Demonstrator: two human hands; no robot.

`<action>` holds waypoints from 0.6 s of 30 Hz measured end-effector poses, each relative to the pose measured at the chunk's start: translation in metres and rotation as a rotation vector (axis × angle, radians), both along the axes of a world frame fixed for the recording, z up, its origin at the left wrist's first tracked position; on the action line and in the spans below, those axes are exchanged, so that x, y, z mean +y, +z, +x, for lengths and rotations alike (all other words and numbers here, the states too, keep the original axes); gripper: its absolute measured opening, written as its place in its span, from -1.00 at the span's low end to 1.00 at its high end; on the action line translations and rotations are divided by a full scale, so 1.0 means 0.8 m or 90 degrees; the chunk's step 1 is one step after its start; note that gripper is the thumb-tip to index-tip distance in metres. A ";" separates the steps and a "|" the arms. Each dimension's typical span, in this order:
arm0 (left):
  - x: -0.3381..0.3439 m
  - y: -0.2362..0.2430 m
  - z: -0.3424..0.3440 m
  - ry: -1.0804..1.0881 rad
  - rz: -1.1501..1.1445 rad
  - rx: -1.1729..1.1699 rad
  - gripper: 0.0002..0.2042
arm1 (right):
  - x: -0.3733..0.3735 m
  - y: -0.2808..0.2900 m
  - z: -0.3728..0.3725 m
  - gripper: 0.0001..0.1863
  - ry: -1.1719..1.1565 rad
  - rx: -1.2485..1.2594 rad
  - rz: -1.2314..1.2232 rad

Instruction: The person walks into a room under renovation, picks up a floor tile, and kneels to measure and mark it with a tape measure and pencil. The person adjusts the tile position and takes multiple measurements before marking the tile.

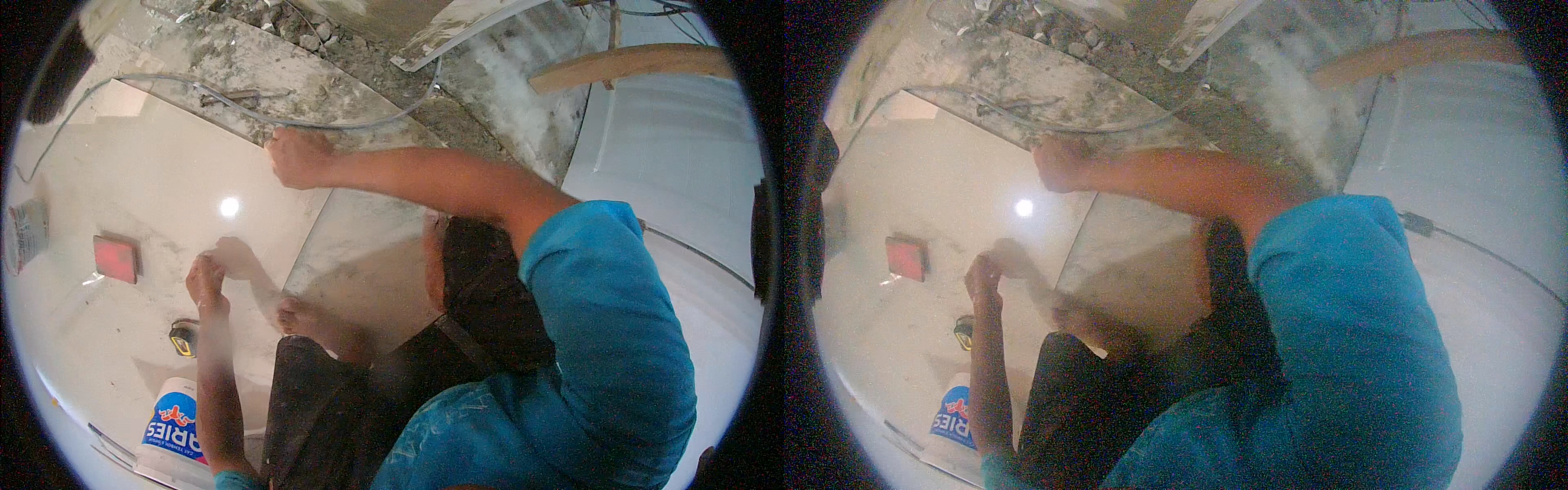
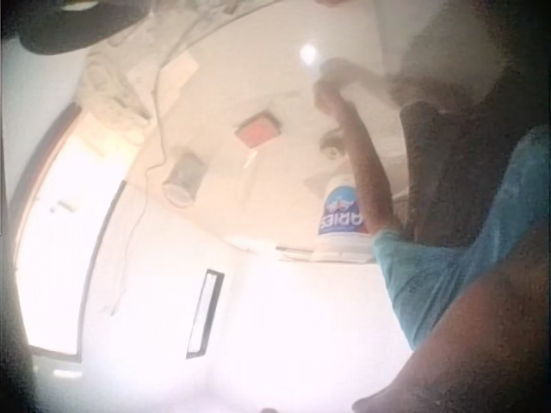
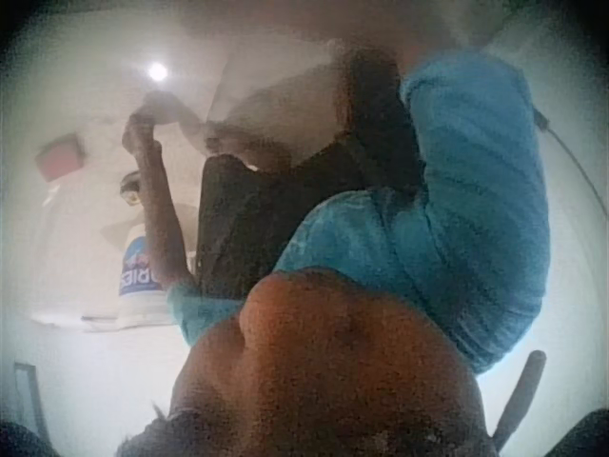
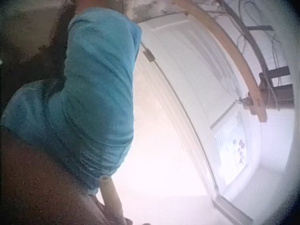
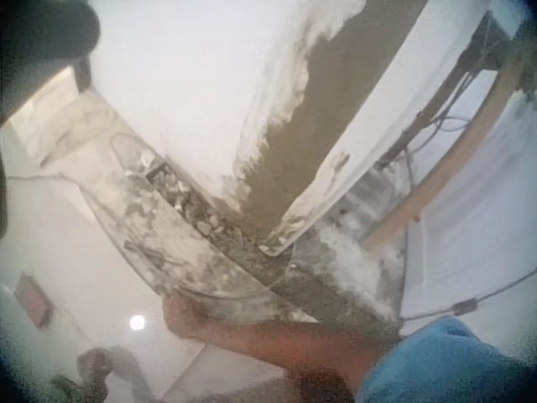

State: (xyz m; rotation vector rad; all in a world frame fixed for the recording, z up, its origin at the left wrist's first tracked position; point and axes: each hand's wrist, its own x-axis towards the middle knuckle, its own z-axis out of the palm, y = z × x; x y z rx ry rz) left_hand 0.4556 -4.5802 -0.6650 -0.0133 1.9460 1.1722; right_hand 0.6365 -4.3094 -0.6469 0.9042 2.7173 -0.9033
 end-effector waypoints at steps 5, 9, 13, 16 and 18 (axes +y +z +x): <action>-0.024 -0.005 -0.005 0.001 0.091 -0.062 -0.71 | 0.088 0.038 0.135 -0.72 0.361 -0.032 0.377; -0.028 -0.007 -0.013 0.033 0.052 -0.072 -0.57 | 0.162 0.076 0.241 -0.86 0.415 -0.149 0.667; -0.028 -0.003 -0.019 -0.053 0.056 -0.071 -0.48 | 0.188 0.094 0.273 -0.92 0.387 -0.250 0.806; -0.028 0.000 -0.022 -0.069 0.038 -0.063 -0.46 | 0.191 0.089 0.270 -0.91 0.365 -0.235 0.785; -0.029 0.000 -0.023 -0.068 0.014 -0.055 -0.45 | 0.195 0.079 0.269 -0.91 0.389 -0.240 0.815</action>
